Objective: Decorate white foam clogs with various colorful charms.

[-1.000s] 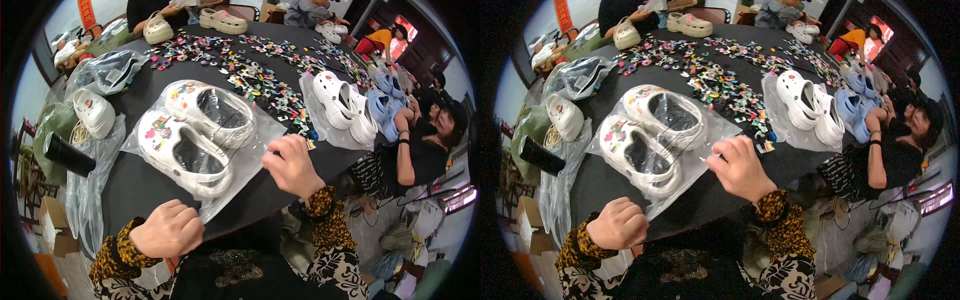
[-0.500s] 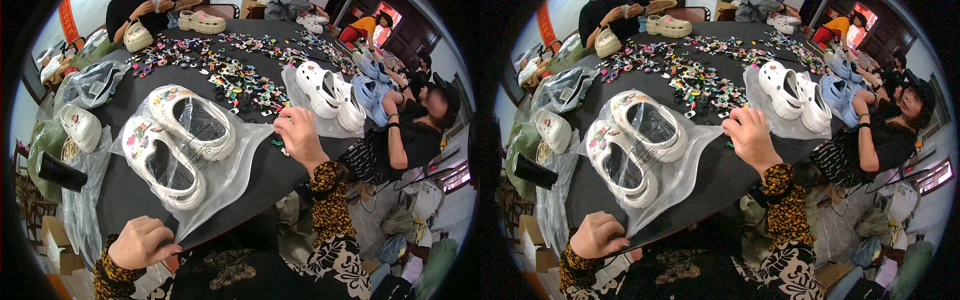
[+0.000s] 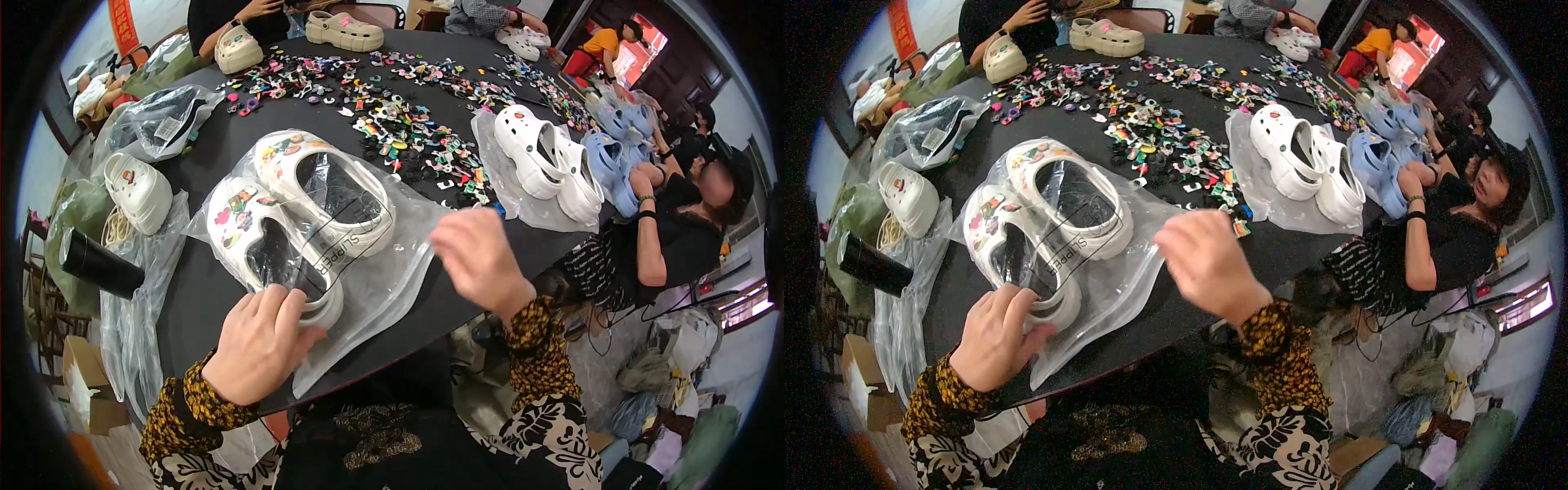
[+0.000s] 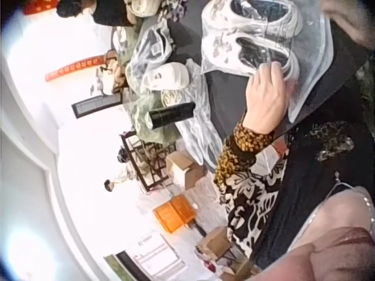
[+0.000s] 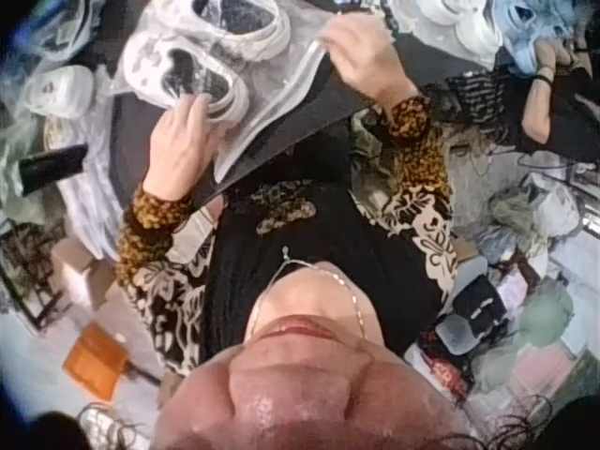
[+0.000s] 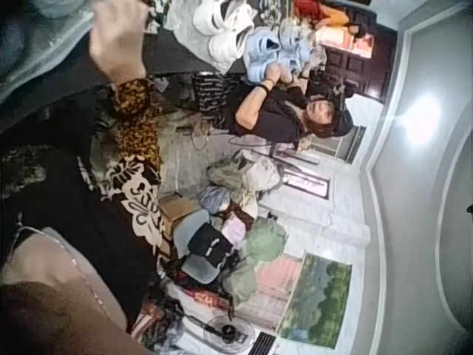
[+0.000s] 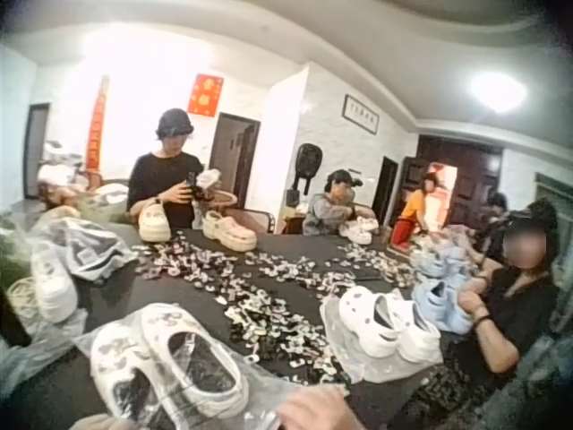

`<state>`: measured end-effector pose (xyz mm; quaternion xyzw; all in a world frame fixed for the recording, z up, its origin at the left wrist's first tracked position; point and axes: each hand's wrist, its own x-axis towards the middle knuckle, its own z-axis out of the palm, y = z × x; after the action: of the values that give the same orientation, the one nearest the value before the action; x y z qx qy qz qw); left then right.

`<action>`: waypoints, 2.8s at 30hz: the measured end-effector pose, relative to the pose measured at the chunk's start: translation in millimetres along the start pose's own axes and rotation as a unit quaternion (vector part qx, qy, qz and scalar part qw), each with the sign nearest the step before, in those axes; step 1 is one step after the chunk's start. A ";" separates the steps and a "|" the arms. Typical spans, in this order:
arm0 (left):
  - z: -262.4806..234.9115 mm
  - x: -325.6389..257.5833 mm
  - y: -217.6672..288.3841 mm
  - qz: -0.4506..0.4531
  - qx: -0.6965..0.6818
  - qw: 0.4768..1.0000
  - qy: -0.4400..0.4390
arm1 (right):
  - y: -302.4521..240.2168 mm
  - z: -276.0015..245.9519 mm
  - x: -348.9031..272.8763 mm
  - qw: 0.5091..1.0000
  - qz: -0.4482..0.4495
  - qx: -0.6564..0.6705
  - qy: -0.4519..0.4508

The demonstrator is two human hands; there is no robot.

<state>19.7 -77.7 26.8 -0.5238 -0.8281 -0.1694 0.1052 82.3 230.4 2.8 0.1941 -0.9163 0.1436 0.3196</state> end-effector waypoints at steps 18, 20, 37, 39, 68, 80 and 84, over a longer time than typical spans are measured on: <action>7.9 -3.3 -17.5 -0.214 -0.447 0.856 0.149 | -61.1 29.6 44.4 0.991 -0.021 0.090 -0.100; 6.5 -1.0 -13.4 -0.192 -0.442 0.862 0.156 | -60.6 41.0 58.4 0.993 -0.048 0.065 -0.089; 6.3 -3.8 -17.3 -0.065 -0.364 0.927 0.065 | -34.3 77.8 98.2 0.954 0.019 -0.034 -0.297; -0.7 -2.1 -25.3 -0.086 -0.338 0.933 0.092 | -26.4 84.3 88.4 0.966 -0.026 -0.018 -0.256; 14.4 1.7 -121.0 -0.307 -0.567 0.751 0.139 | -31.8 -36.5 68.5 0.964 -0.186 -0.095 -0.163; 22.2 5.5 -137.6 -0.316 -0.499 0.753 0.290 | -24.0 -58.3 44.3 0.952 -0.230 -0.161 -0.123; 14.0 4.2 -149.7 -0.330 -0.492 0.745 0.308 | -20.6 -67.2 35.0 0.952 -0.229 -0.162 -0.124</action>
<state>-117.4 -127.7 -10.1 -0.1165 -0.6738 -0.7294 0.0198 101.9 229.0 78.8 0.3604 -0.8905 -0.1093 0.2551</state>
